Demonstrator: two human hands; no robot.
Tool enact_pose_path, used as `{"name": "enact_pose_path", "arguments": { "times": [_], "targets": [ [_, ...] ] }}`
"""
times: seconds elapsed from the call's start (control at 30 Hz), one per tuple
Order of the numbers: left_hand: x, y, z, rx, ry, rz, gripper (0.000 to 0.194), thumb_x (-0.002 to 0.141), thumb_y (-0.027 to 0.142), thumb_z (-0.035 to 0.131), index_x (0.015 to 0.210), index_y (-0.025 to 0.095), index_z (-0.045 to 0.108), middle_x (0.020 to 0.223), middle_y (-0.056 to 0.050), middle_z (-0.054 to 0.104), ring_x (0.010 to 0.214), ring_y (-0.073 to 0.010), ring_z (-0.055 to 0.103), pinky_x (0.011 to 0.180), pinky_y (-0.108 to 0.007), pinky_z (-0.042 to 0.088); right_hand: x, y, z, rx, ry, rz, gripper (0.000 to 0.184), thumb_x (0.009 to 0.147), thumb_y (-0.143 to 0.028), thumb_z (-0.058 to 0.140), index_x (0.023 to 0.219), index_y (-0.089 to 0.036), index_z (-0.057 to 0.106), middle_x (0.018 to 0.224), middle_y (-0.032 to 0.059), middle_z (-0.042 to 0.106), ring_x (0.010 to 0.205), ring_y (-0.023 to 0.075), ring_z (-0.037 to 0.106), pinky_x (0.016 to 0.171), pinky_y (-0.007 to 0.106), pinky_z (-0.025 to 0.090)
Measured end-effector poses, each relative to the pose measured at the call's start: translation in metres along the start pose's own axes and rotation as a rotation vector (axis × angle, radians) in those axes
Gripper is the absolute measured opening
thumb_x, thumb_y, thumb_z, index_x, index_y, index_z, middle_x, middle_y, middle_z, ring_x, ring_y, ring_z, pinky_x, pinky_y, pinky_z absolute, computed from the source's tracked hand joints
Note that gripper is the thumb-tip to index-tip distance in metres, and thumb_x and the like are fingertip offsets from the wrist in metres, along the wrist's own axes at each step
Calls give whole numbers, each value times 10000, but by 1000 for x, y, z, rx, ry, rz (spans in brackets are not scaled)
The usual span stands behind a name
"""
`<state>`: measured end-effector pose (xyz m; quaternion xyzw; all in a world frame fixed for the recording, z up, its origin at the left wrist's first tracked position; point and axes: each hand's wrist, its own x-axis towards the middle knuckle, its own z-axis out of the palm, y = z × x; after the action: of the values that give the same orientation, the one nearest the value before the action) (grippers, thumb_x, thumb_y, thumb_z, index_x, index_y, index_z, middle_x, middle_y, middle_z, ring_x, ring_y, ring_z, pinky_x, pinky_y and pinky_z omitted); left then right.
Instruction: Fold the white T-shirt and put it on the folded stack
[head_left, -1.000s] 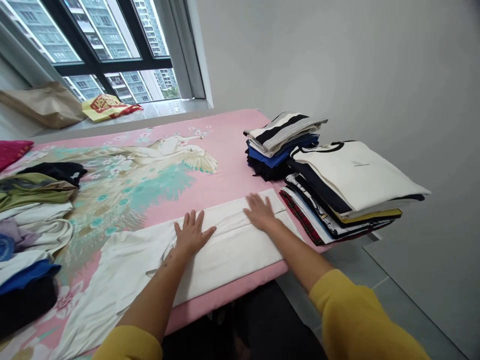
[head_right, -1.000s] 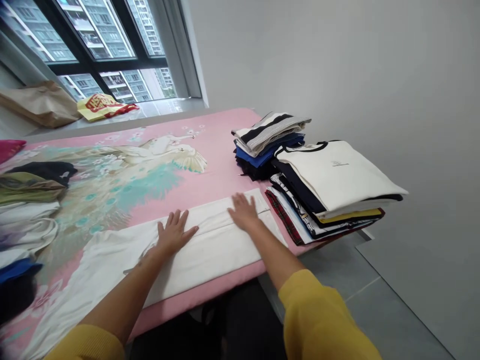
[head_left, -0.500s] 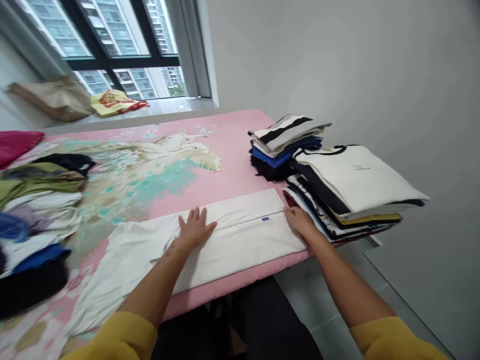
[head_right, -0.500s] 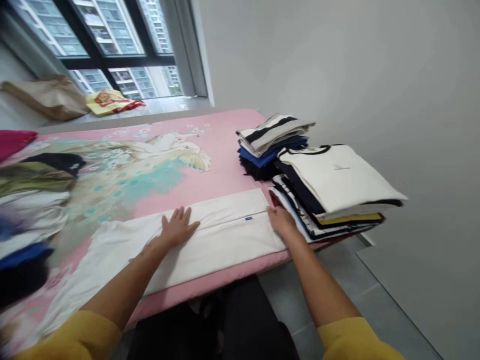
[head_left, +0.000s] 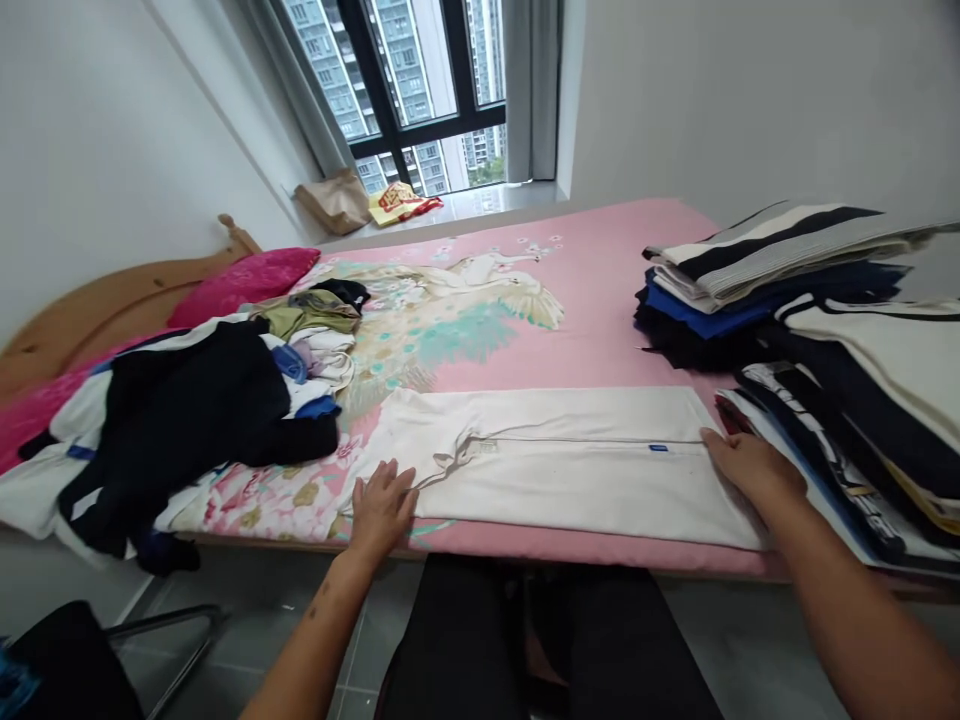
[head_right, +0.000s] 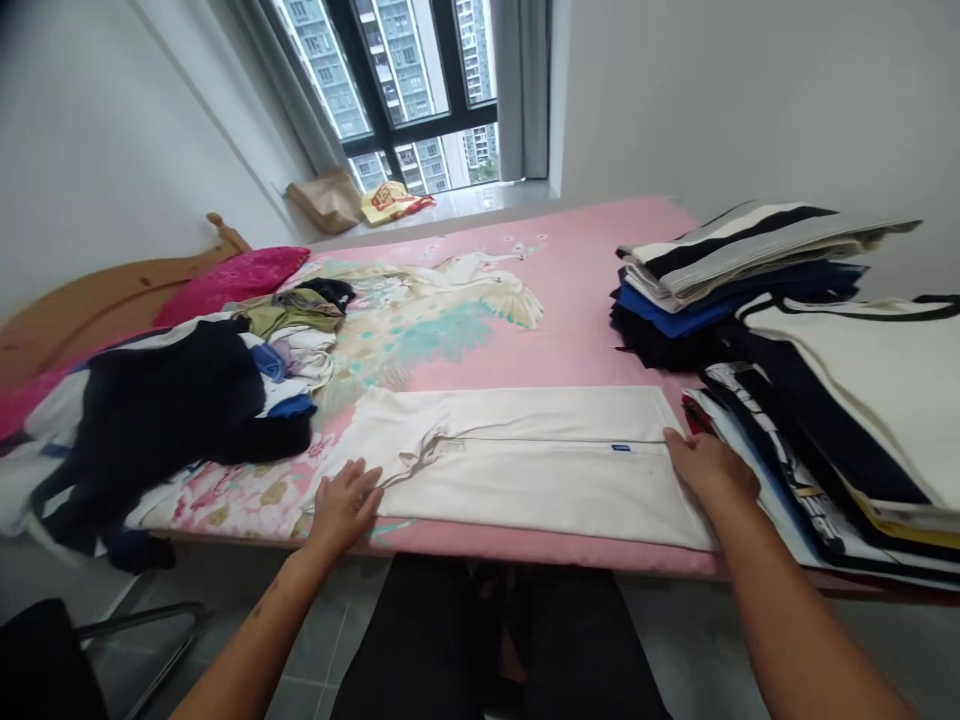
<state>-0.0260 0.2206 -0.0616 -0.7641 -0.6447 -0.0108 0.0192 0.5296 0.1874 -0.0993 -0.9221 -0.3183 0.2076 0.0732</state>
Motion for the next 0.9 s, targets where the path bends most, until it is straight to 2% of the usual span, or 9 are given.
{"name": "enact_pose_path", "arguments": {
  "times": [0.13, 0.2, 0.33, 0.4, 0.5, 0.6, 0.67, 0.8, 0.9],
  "targets": [
    [3, 0, -6, -75, 80, 115, 458, 861, 358, 425, 1299, 241, 492, 1462, -75, 344, 1372, -234, 253, 1104, -479, 205, 1, 3, 6, -5, 36, 11, 576, 758, -698, 355, 943, -241, 652, 1053, 223, 602, 1027, 365, 565, 744, 466, 410],
    [13, 12, -9, -151, 87, 169, 440, 890, 352, 376, 1289, 212, 498, 1452, -76, 364, 1370, -211, 260, 1117, -447, 194, 1, 2, 9, -7, 47, 16, 578, 767, -688, 346, 945, -233, 656, 1071, 243, 592, 1048, 375, 551, 742, 480, 405],
    [48, 47, -12, -249, 80, 174, 477, 920, 346, 297, 1318, 139, 457, 1443, -103, 376, 1364, -202, 270, 1104, -407, 244, -1, -2, 5, 25, 54, -30, 562, 813, -609, 331, 972, -189, 668, 1063, 262, 590, 1023, 356, 566, 752, 455, 411],
    [65, 65, -10, -231, 42, 184, 512, 919, 383, 294, 1359, 149, 409, 1481, -100, 307, 1381, -224, 227, 1100, -451, 238, -2, -4, 0, 52, 39, -55, 585, 839, -579, 295, 1022, -159, 659, 1068, 250, 596, 1020, 342, 571, 783, 433, 419],
    [77, 84, 1, -153, -101, 241, 579, 909, 448, 292, 1420, 177, 311, 1517, -83, 210, 1402, -249, 150, 1096, -540, 180, -1, -6, -6, 78, -15, -77, 619, 848, -577, 296, 1036, -112, 659, 1103, 233, 594, 1047, 335, 559, 853, 418, 414],
    [78, 91, 9, -85, -184, 259, 619, 908, 465, 256, 1453, 174, 221, 1530, -71, 155, 1411, -245, 106, 1096, -570, 134, 1, -6, -5, 152, -26, -82, 616, 831, -578, 358, 1018, -82, 673, 1099, 226, 602, 1035, 325, 563, 872, 398, 408],
    [80, 93, 9, -48, -197, 247, 621, 904, 463, 259, 1451, 170, 230, 1528, -81, 160, 1409, -257, 111, 1085, -596, 126, 3, -5, -2, 213, -8, -83, 602, 838, -564, 360, 1032, -87, 671, 1055, 201, 627, 988, 289, 586, 829, 349, 427],
    [83, 111, 3, -15, -87, 287, 579, 899, 459, 293, 1412, 194, 331, 1522, -93, 185, 1401, -278, 144, 1070, -627, 93, 0, -1, 2, 283, 27, -126, 542, 870, -523, 319, 1012, -136, 670, 941, 122, 664, 855, 197, 613, 707, 249, 436],
    [79, 132, 10, -37, 0, 328, 589, 896, 493, 295, 1415, 219, 333, 1515, -102, 210, 1395, -291, 160, 1070, -624, 86, -3, -1, 2, 269, 59, -164, 550, 879, -542, 288, 992, -152, 659, 924, 105, 657, 843, 193, 603, 708, 252, 429]
  ]
}}
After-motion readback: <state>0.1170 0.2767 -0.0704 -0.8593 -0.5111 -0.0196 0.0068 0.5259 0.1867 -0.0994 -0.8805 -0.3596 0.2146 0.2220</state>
